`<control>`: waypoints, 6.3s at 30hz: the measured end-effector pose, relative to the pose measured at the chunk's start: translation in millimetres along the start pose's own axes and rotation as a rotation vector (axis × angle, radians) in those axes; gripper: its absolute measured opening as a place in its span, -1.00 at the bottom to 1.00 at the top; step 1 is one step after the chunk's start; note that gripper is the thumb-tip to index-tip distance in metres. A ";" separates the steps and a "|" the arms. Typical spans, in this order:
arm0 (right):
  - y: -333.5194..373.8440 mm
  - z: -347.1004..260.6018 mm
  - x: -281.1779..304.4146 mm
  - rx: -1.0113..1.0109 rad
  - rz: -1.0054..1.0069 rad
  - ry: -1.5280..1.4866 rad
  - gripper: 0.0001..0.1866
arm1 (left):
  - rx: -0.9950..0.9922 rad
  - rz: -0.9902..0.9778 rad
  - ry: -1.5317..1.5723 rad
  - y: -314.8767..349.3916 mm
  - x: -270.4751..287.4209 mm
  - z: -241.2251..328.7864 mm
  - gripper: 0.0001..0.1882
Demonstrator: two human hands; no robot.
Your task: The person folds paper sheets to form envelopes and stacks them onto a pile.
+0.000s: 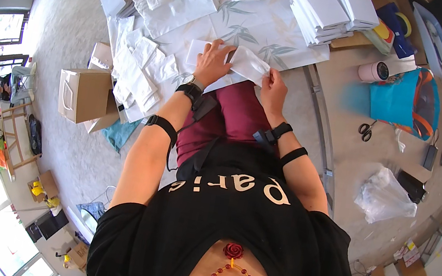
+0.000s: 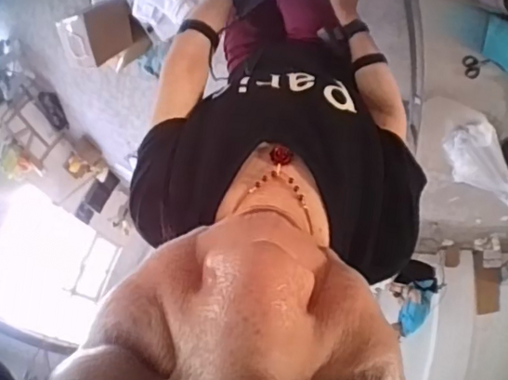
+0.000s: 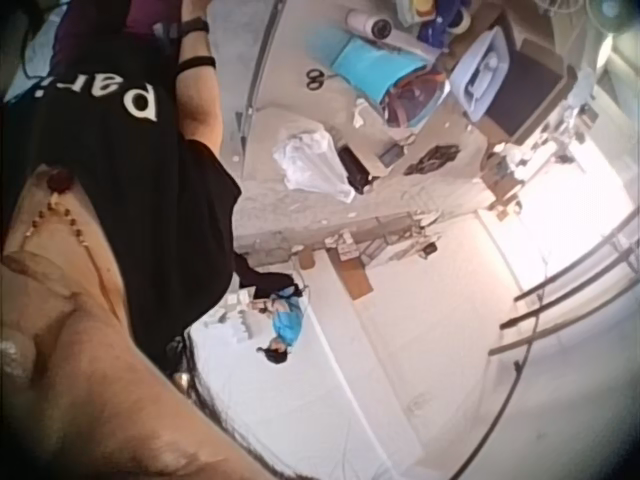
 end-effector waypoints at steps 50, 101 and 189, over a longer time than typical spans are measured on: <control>12.0 -50.1 7.5 0.320 -0.171 0.049 -0.72 | -0.240 -0.124 -0.074 0.7 20.4 -13.4 0.34; -83.8 -10.8 -37.7 0.195 -0.649 0.003 -0.73 | 0.029 -0.193 -0.063 49.9 29.7 -28.0 0.35; -98.2 -42.1 -71.2 0.203 -0.941 0.069 -0.72 | -0.098 -0.437 0.142 1.1 24.2 -69.8 -0.59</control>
Point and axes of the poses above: each hand's wrist, its own y-axis away from the middle knuckle, its own x-axis out of the back of the hand, z = x × y, the point moved 4 cm from there along -y, towards the middle knuckle, and after that the axes turned 2 degrees about -x, right-handed, at the moved point
